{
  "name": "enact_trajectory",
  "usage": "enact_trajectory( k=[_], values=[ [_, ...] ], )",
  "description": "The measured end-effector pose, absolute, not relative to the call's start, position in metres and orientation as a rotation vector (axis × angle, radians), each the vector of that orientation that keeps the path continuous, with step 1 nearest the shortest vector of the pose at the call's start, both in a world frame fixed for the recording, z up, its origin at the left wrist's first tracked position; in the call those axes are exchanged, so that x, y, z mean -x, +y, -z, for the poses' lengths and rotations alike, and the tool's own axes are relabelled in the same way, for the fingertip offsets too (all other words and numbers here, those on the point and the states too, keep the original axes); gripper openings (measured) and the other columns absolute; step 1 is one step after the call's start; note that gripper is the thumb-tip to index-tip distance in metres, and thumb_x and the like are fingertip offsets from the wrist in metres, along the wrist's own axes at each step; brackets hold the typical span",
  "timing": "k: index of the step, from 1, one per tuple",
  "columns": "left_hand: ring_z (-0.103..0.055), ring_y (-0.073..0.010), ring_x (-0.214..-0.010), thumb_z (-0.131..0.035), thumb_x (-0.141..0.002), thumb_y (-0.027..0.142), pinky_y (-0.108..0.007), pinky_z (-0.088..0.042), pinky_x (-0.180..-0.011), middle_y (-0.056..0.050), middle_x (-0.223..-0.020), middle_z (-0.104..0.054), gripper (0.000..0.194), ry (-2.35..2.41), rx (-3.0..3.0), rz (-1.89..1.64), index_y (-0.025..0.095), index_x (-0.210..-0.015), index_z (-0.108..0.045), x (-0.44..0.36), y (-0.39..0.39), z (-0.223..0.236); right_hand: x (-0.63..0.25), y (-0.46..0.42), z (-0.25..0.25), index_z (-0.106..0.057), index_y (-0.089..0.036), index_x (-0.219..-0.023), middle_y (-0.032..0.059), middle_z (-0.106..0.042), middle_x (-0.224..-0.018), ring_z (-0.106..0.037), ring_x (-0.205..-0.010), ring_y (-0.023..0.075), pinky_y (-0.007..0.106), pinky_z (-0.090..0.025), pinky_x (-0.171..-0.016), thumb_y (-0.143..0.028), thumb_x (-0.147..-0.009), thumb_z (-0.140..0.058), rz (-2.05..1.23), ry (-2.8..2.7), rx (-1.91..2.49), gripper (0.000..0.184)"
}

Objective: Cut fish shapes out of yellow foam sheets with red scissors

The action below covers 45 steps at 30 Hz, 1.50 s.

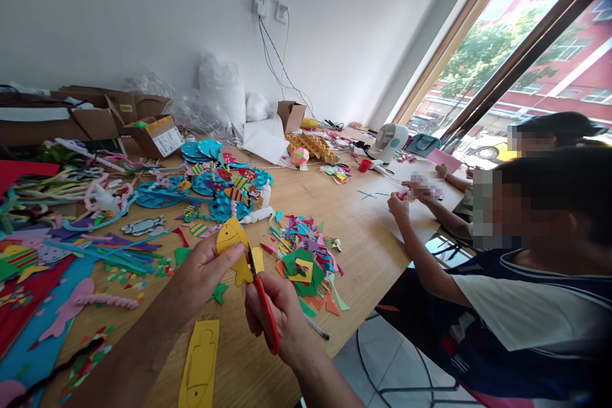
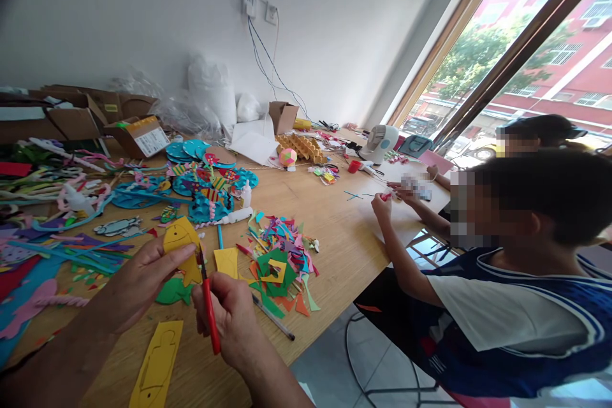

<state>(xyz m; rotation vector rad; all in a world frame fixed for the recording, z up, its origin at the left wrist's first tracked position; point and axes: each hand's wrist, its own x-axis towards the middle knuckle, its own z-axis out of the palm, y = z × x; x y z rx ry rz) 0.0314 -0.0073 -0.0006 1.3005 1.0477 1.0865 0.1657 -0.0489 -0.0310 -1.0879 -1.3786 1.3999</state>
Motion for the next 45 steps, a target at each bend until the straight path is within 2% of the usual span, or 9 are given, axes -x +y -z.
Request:
enact_trajectory(
  k=[4,14,19,24,31,45],
  values=[
    [-0.055,-0.0183,-0.072,-0.055,-0.078,0.037,-0.026,-0.045,-0.067,0.0,-0.074,-0.062,0.019,1.041,-1.357,-1.019,0.019,-0.074,-0.06,-0.027,-0.006,-0.001,-0.168,-0.05,0.031,-0.041,-0.018,-0.053,-0.0048,-0.042,-0.044,-0.035,-0.038,0.0054,0.016,-0.027,-0.036,-0.057,-0.081,-0.05,-1.427,-1.384,1.141,0.048],
    [-0.054,-0.0152,-0.066,-0.057,-0.075,0.035,-0.021,-0.043,-0.058,0.004,-0.068,-0.06,0.015,1.09,-1.379,-0.979,0.02,-0.073,-0.059,-0.026,-0.007,-0.012,-0.173,-0.051,0.038,-0.041,-0.018,-0.056,-0.0044,-0.044,-0.046,-0.038,-0.039,0.0059,0.016,-0.027,-0.037,-0.052,-0.083,-0.051,-1.437,-1.435,1.137,0.044],
    [-0.056,-0.0158,-0.064,-0.056,-0.075,0.036,-0.021,-0.043,-0.054,0.003,-0.069,-0.063,0.018,1.032,-1.436,-0.933,0.02,-0.082,-0.061,-0.022,-0.003,-0.012,-0.174,-0.05,0.037,-0.042,-0.018,-0.057,-0.0047,-0.044,-0.045,-0.038,-0.039,0.0061,0.016,-0.026,-0.037,-0.049,-0.082,-0.053,-1.421,-1.456,1.156,0.041],
    [-0.056,-0.017,-0.069,-0.054,-0.077,0.035,-0.023,-0.045,-0.058,0.001,-0.074,-0.064,0.021,1.032,-1.492,-0.889,0.019,-0.089,-0.061,-0.019,0.0,-0.009,-0.173,-0.05,0.037,-0.041,-0.019,-0.056,-0.0047,-0.044,-0.045,-0.038,-0.039,0.0062,0.016,-0.027,-0.037,-0.038,-0.084,-0.05,-1.443,-1.435,1.134,0.035],
    [-0.055,-0.016,-0.07,-0.054,-0.078,0.033,-0.023,-0.047,-0.064,0.003,-0.071,-0.06,0.017,1.03,-1.481,-0.862,0.019,-0.085,-0.06,-0.018,-0.004,-0.011,-0.173,-0.051,0.033,-0.042,-0.018,-0.056,-0.0048,-0.044,-0.045,-0.037,-0.039,0.0064,0.016,-0.028,-0.038,-0.023,-0.08,-0.045,-1.452,-1.436,1.135,0.025],
    [-0.061,-0.0173,-0.076,-0.055,-0.075,0.03,-0.022,-0.048,-0.067,0.002,-0.079,-0.069,0.018,1.008,-1.471,-0.875,0.02,-0.087,-0.063,-0.021,-0.004,-0.018,-0.176,-0.05,0.04,-0.041,-0.019,-0.058,-0.0054,-0.042,-0.046,-0.036,-0.04,0.0066,0.017,-0.026,-0.039,-0.031,-0.084,-0.047,-1.393,-1.513,1.158,0.029]
  ],
)
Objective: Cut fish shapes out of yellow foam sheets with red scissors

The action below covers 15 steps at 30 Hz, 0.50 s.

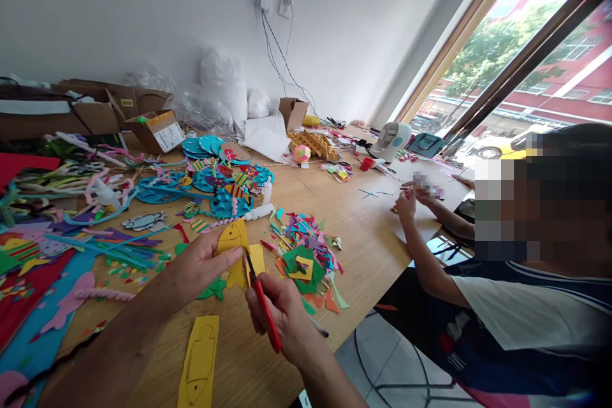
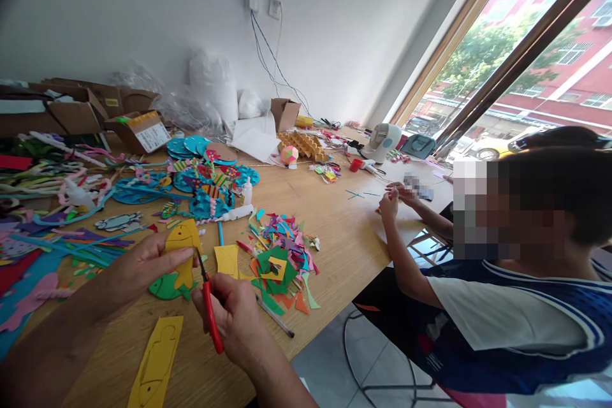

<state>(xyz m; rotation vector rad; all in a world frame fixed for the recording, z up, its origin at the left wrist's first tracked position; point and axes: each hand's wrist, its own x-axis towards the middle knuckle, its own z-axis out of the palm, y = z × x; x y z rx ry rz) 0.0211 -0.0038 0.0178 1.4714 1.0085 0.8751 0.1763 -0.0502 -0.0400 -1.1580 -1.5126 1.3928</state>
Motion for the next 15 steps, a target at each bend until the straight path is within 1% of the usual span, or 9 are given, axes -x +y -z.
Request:
enact_trajectory(
  k=[5,8,13,15],
  values=[
    [-0.062,-0.0177,-0.073,-0.056,-0.072,0.029,-0.023,-0.049,-0.068,0.002,-0.073,-0.069,0.019,0.993,-1.447,-0.865,0.02,-0.086,-0.065,-0.0217,-0.0023,-0.0217,-0.1772,-0.0495,0.0402,-0.04,-0.018,-0.058,-0.0058,-0.038,-0.048,-0.034,-0.044,0.0066,0.018,-0.023,-0.041,-0.035,-0.084,-0.051,-1.255,-1.596,1.236,0.033],
    [-0.062,-0.0178,-0.07,-0.059,-0.07,0.032,-0.024,-0.05,-0.066,0.002,-0.071,-0.069,0.021,0.986,-1.4,-0.848,0.019,-0.085,-0.065,-0.0216,-0.0021,-0.0243,-0.1771,-0.0489,0.039,-0.04,-0.018,-0.057,-0.0058,-0.038,-0.048,-0.033,-0.044,0.0066,0.019,-0.022,-0.041,-0.035,-0.084,-0.052,-1.211,-1.628,1.27,0.034],
    [-0.056,-0.0149,-0.058,-0.06,-0.07,0.034,-0.022,-0.046,-0.054,0.003,-0.065,-0.066,0.024,1.064,-1.404,-0.853,0.021,-0.088,-0.067,-0.02,-0.0041,-0.0239,-0.1756,-0.0495,0.0375,-0.041,-0.018,-0.058,-0.0056,-0.04,-0.047,-0.038,-0.042,0.0068,0.018,-0.026,-0.04,-0.034,-0.084,-0.05,-1.258,-1.596,1.241,0.031],
    [-0.056,-0.0154,-0.058,-0.059,-0.07,0.034,-0.022,-0.046,-0.053,0.003,-0.065,-0.066,0.025,1.091,-1.423,-0.861,0.021,-0.089,-0.068,-0.0197,-0.0047,-0.0229,-0.1746,-0.05,0.0365,-0.041,-0.019,-0.058,-0.0051,-0.042,-0.047,-0.039,-0.041,0.007,0.017,-0.028,-0.039,-0.031,-0.083,-0.047,-1.322,-1.555,1.211,0.029]
  ],
)
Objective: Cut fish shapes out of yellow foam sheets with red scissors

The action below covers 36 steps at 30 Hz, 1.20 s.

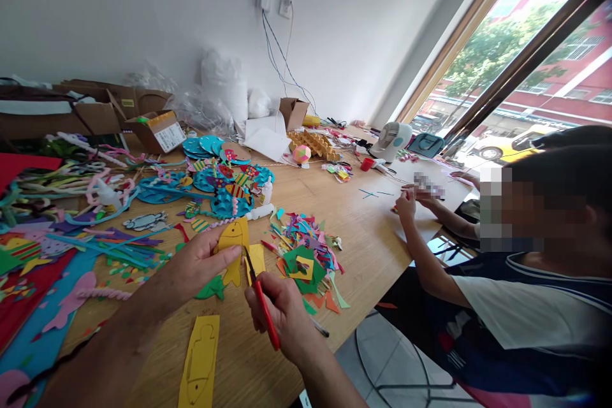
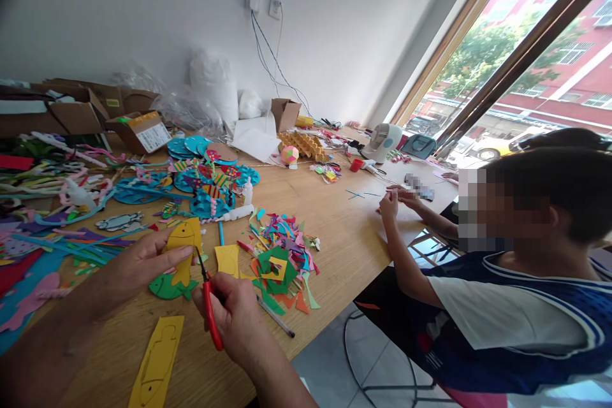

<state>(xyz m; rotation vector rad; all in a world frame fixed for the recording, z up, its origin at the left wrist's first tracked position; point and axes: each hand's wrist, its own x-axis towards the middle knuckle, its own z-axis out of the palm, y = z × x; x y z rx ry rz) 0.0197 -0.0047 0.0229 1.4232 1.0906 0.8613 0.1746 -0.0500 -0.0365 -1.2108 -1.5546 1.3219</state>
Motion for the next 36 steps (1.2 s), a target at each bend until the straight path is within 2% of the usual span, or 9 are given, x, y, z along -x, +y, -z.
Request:
enact_trajectory(
  k=[6,14,24,31,36],
  values=[
    [-0.062,-0.0191,-0.075,-0.058,-0.074,0.033,-0.025,-0.05,-0.067,0.0,-0.078,-0.07,0.028,1.012,-1.445,-0.848,0.021,-0.097,-0.067,-0.0193,-0.0041,-0.0201,-0.1746,-0.051,0.0358,-0.04,-0.019,-0.056,-0.0051,-0.043,-0.047,-0.038,-0.042,0.0064,0.017,-0.028,-0.04,-0.027,-0.081,-0.045,-1.404,-1.492,1.154,0.027],
    [-0.063,-0.0214,-0.086,-0.055,-0.078,0.031,-0.029,-0.05,-0.079,-0.002,-0.091,-0.071,0.029,0.941,-1.461,-0.818,0.021,-0.104,-0.065,-0.0175,-0.002,-0.0169,-0.1755,-0.0499,0.0379,-0.04,-0.019,-0.056,-0.0058,-0.041,-0.046,-0.037,-0.041,0.0063,0.017,-0.026,-0.039,-0.026,-0.082,-0.046,-1.393,-1.498,1.16,0.028],
    [-0.063,-0.0202,-0.085,-0.056,-0.078,0.031,-0.027,-0.049,-0.079,-0.001,-0.09,-0.07,0.028,0.978,-1.478,-0.819,0.021,-0.103,-0.064,-0.0156,-0.0019,-0.0152,-0.1806,-0.0498,0.0408,-0.039,-0.019,-0.057,-0.0052,-0.039,-0.047,-0.032,-0.046,0.0075,0.02,-0.021,-0.043,-0.037,-0.085,-0.052,-1.178,-1.68,1.283,0.036],
    [-0.058,-0.0169,-0.068,-0.056,-0.075,0.035,-0.021,-0.047,-0.057,0.003,-0.07,-0.063,0.026,1.067,-1.487,-0.812,0.02,-0.094,-0.065,-0.017,-0.0017,-0.0211,-0.1797,-0.049,0.0417,-0.039,-0.019,-0.058,-0.0056,-0.038,-0.048,-0.03,-0.047,0.0075,0.02,-0.02,-0.043,-0.036,-0.085,-0.052,-1.173,-1.677,1.269,0.035],
    [-0.06,-0.0191,-0.077,-0.056,-0.075,0.034,-0.023,-0.049,-0.066,0.001,-0.078,-0.067,0.025,1.053,-1.526,-0.82,0.02,-0.093,-0.065,-0.0165,-0.0028,-0.0227,-0.1782,-0.0499,0.0394,-0.039,-0.019,-0.057,-0.0055,-0.038,-0.048,-0.032,-0.047,0.0076,0.02,-0.022,-0.043,-0.03,-0.085,-0.048,-1.233,-1.648,1.26,0.031]
  ],
)
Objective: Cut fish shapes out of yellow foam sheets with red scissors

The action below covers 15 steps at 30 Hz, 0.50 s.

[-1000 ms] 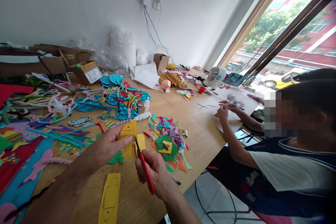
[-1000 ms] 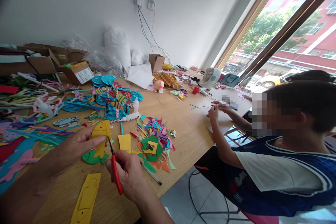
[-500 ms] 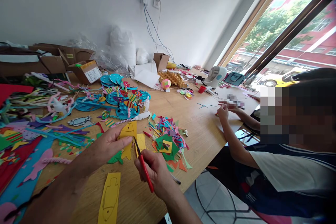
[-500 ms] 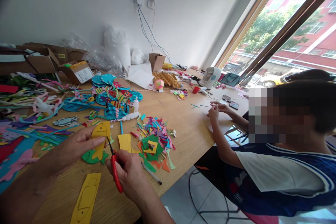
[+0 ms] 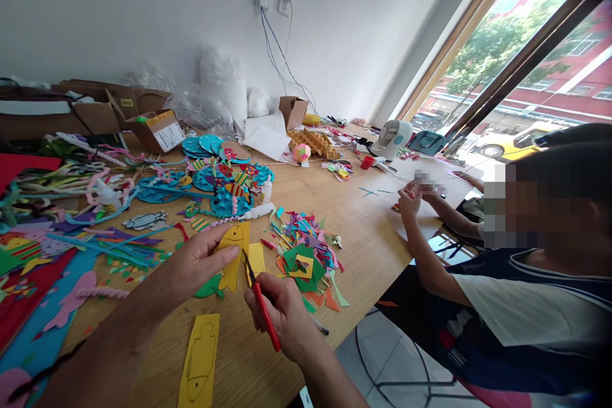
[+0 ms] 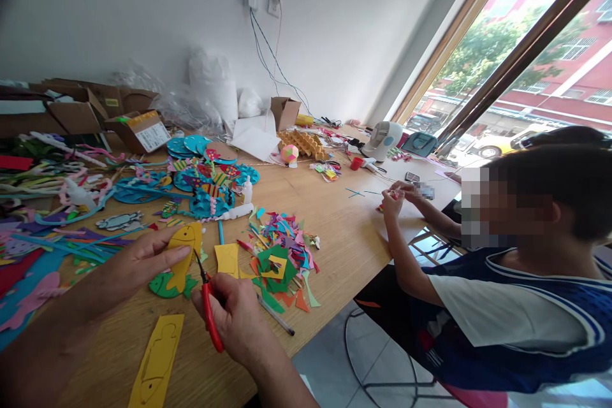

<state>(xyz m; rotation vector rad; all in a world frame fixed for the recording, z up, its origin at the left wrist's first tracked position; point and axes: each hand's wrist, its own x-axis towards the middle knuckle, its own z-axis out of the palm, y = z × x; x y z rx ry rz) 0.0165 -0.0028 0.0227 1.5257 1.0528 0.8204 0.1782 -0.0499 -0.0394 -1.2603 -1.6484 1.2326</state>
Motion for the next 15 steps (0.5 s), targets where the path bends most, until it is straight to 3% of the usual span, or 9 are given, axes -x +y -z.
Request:
enact_trajectory(
  k=[9,15],
  values=[
    [-0.062,-0.0203,-0.084,-0.056,-0.075,0.034,-0.024,-0.05,-0.071,0.0,-0.091,-0.07,0.026,1.027,-1.528,-0.815,0.022,-0.097,-0.065,-0.0156,-0.0015,-0.0198,-0.1814,-0.0513,0.0375,-0.04,-0.018,-0.058,-0.0059,-0.037,-0.048,-0.031,-0.047,0.0072,0.02,-0.02,-0.043,-0.038,-0.085,-0.052,-1.239,-1.666,1.254,0.036],
    [-0.061,-0.0181,-0.079,-0.055,-0.078,0.031,-0.023,-0.049,-0.07,0.001,-0.083,-0.067,0.024,1.018,-1.519,-0.816,0.022,-0.098,-0.064,-0.0159,0.0,-0.017,-0.1808,-0.0493,0.0399,-0.038,-0.018,-0.057,-0.0057,-0.036,-0.048,-0.03,-0.047,0.0075,0.02,-0.019,-0.043,-0.037,-0.085,-0.053,-1.154,-1.711,1.292,0.037]
  ],
)
